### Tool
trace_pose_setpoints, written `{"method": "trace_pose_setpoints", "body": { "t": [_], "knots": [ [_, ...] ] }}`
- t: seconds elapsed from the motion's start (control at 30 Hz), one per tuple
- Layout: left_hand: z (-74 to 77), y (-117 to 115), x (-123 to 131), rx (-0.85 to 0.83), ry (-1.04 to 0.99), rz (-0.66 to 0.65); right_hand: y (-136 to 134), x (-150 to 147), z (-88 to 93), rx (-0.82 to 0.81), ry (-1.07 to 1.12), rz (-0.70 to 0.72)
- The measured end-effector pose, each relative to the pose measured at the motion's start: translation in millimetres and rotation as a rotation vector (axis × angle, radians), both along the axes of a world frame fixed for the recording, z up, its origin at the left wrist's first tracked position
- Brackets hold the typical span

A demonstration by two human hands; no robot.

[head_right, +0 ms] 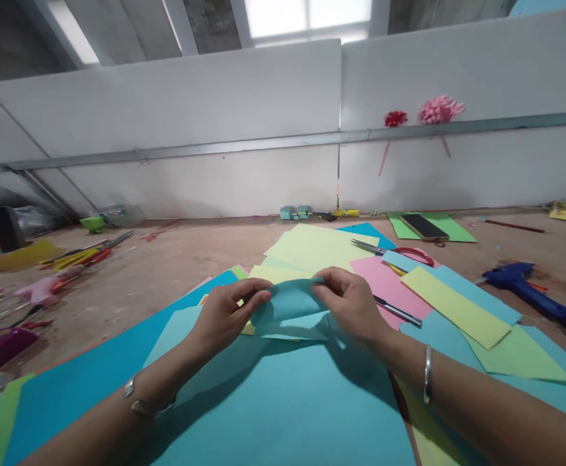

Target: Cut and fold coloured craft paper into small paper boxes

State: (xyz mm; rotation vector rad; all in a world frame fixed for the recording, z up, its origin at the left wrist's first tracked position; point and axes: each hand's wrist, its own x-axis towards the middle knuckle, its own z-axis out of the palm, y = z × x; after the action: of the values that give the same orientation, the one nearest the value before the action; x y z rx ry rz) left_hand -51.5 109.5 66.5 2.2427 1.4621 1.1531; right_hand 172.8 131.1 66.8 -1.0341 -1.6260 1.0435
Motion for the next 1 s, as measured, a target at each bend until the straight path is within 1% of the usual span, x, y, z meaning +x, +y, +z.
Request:
{"method": "trace_pose_setpoints", "body": {
  "t": [0.07,0.13,0.2,0.27,0.3,0.37,0.43,0.5,0.57,0.6,0.67,0.77,0.83,0.9,1.0],
  "knots": [
    [1.8,2.2,-2.9,0.004,-0.011,0.058,0.9,1.0,-0.7,0.015,-0.003,-0.012],
    [4.8,6.7,-9.6,0.015,-0.079,0.184,0.4,1.3,-1.9,0.026,-0.078,0.037],
    [7.4,13.5,-19.0,0.009,-0.217,0.325,-2.3,0.1,-4.0,0.101,-0.274,0.168],
    [7.9,21.2,-27.6,-0.031,-0.373,0.404,-5.7,-2.0,-8.1,0.264,-0.546,0.298],
    [7.1,24.6,-30.6,-0.049,-0.414,0.413,-6.6,-2.9,-10.8,0.356,-0.679,0.323],
    [4.2,29.2,-32.6,-0.077,-0.450,0.396,-5.1,-3.4,-16.5,0.480,-0.894,0.282],
    [1.3,29.5,-29.4,-0.096,-0.438,0.354,0.6,-1.3,-20.1,0.506,-1.011,0.202],
    [0.1,25.7,-23.3,-0.110,-0.408,0.300,7.1,2.3,-19.2,0.490,-1.041,0.157],
    [1.0,19.4,-16.7,-0.110,-0.365,0.253,10.0,4.6,-13.6,0.489,-1.031,0.148],
    [2.0,16.0,-14.0,-0.099,-0.328,0.228,9.5,4.7,-9.7,0.482,-0.984,0.142],
    [4.2,10.0,-10.1,-0.050,-0.229,0.175,5.2,3.0,-1.6,0.428,-0.787,0.108],
    [6.7,4.6,-8.0,0.056,-0.096,0.118,-2.3,-0.8,6.3,0.219,-0.393,0.053],
    [7.4,3.4,-8.0,0.116,-0.060,0.101,-4.4,-1.8,7.7,0.104,-0.241,0.039],
    [7.5,2.9,-7.8,0.157,-0.032,0.080,-4.4,-1.5,7.1,0.079,-0.172,0.014],
    [7.5,2.2,-6.3,0.154,-0.002,0.031,-4.1,-1.2,6.2,0.148,-0.180,-0.055]
  ]
}}
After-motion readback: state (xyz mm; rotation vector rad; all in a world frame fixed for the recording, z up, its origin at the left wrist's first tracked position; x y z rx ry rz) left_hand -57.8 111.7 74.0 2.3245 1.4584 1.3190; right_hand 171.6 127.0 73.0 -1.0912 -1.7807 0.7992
